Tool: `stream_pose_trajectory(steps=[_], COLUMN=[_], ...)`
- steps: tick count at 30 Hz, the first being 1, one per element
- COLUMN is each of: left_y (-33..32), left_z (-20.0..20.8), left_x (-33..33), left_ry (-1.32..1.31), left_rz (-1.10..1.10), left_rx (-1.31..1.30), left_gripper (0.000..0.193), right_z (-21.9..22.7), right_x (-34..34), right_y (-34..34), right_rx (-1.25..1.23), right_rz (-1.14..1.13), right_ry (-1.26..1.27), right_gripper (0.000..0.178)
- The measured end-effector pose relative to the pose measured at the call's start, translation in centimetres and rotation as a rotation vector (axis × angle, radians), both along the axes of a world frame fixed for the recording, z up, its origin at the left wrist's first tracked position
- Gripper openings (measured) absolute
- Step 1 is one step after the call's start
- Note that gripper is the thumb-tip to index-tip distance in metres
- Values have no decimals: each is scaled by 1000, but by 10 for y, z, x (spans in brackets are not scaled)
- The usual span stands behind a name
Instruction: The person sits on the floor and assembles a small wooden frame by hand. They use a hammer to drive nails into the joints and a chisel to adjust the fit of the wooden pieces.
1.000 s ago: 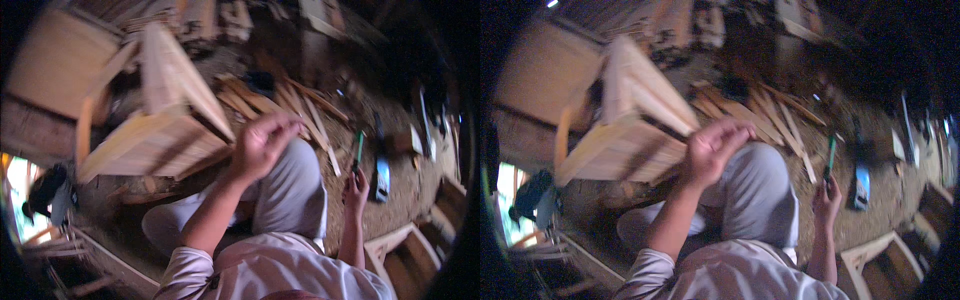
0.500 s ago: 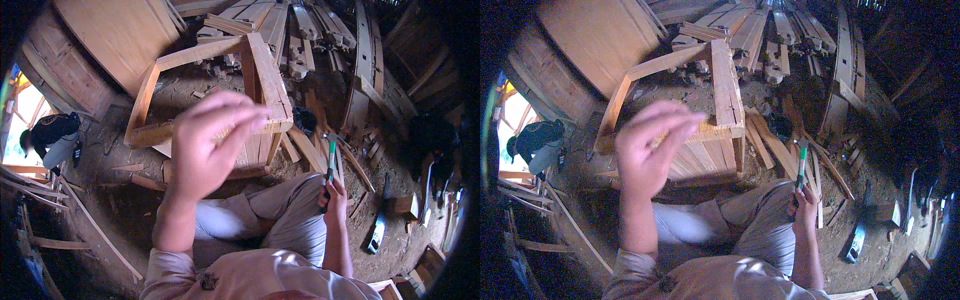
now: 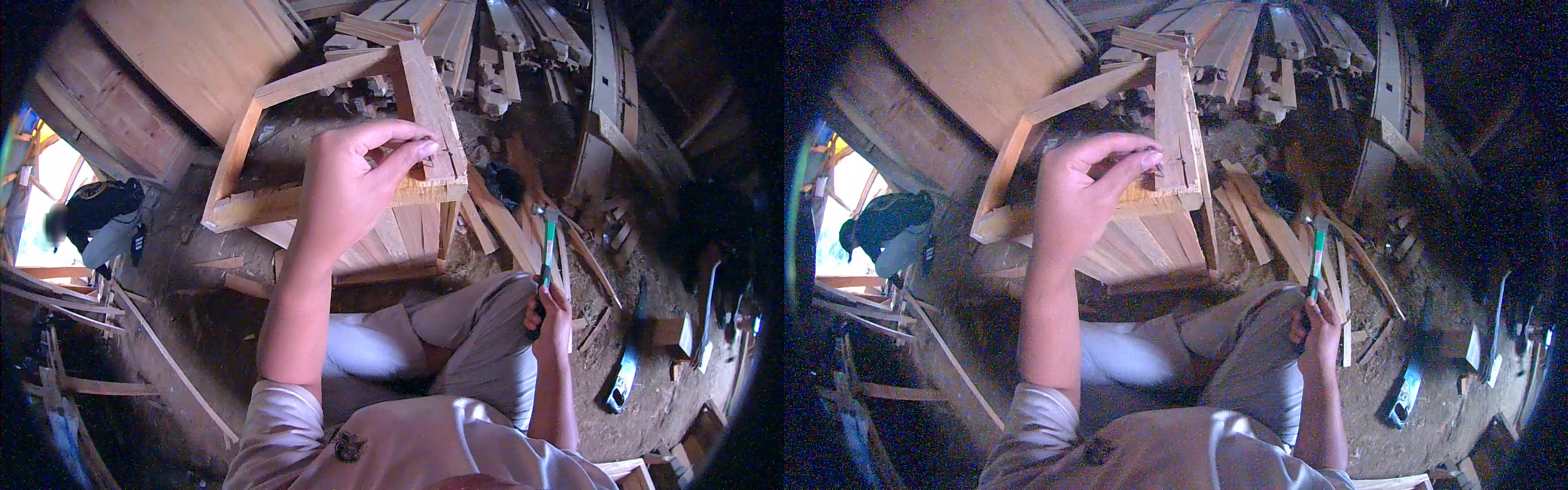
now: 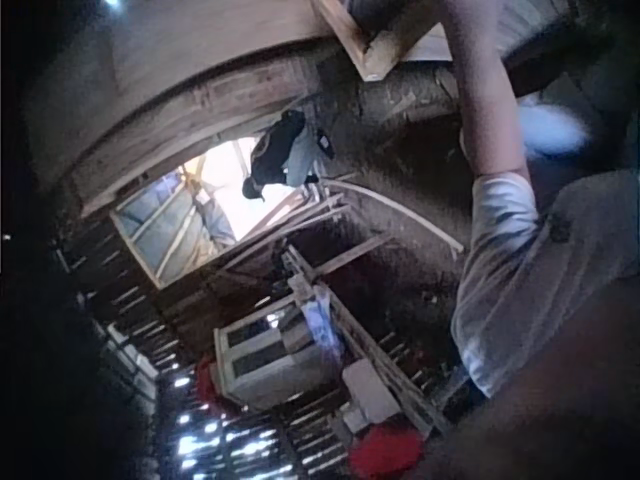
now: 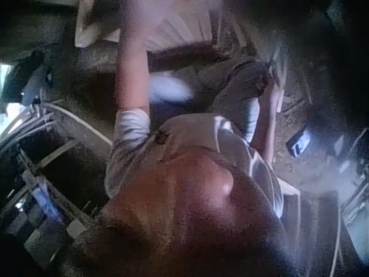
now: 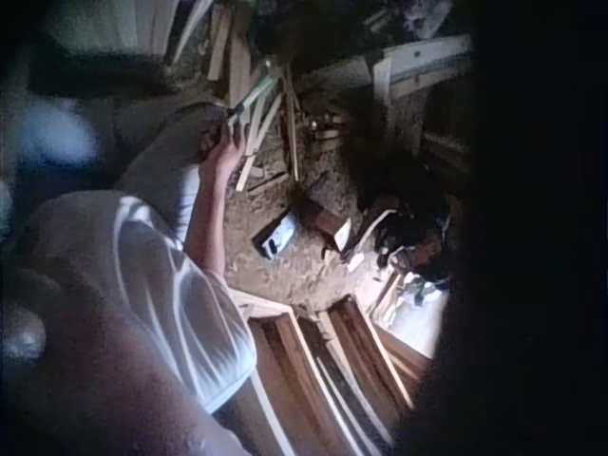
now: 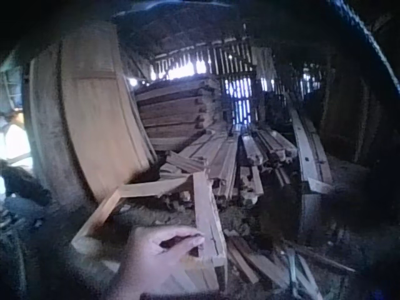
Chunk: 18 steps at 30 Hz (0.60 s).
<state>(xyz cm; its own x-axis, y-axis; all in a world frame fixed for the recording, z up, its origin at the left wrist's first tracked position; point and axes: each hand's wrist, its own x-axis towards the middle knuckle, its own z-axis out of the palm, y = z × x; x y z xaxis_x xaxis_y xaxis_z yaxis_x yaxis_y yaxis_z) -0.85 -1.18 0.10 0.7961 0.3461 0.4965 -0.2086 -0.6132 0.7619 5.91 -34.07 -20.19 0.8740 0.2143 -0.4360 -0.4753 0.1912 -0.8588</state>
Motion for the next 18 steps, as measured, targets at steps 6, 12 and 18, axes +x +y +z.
stream_pose_trajectory(steps=[6,12,18], left_y=[-2,-1,-2], left_z=[0,-1,-3], left_x=[2,3,6], left_ry=[-23,-13,8], left_rz=[7,-10,-8], left_rx=[47,41,4], left_gripper=[13,10,9], right_z=[1,4,-1], right_x=[0,-3,-1], right_y=[1,1,-2], right_rx=[7,10,40], right_rz=[-6,-10,5], right_ry=[-3,-14,-14], right_gripper=[25,25,25])
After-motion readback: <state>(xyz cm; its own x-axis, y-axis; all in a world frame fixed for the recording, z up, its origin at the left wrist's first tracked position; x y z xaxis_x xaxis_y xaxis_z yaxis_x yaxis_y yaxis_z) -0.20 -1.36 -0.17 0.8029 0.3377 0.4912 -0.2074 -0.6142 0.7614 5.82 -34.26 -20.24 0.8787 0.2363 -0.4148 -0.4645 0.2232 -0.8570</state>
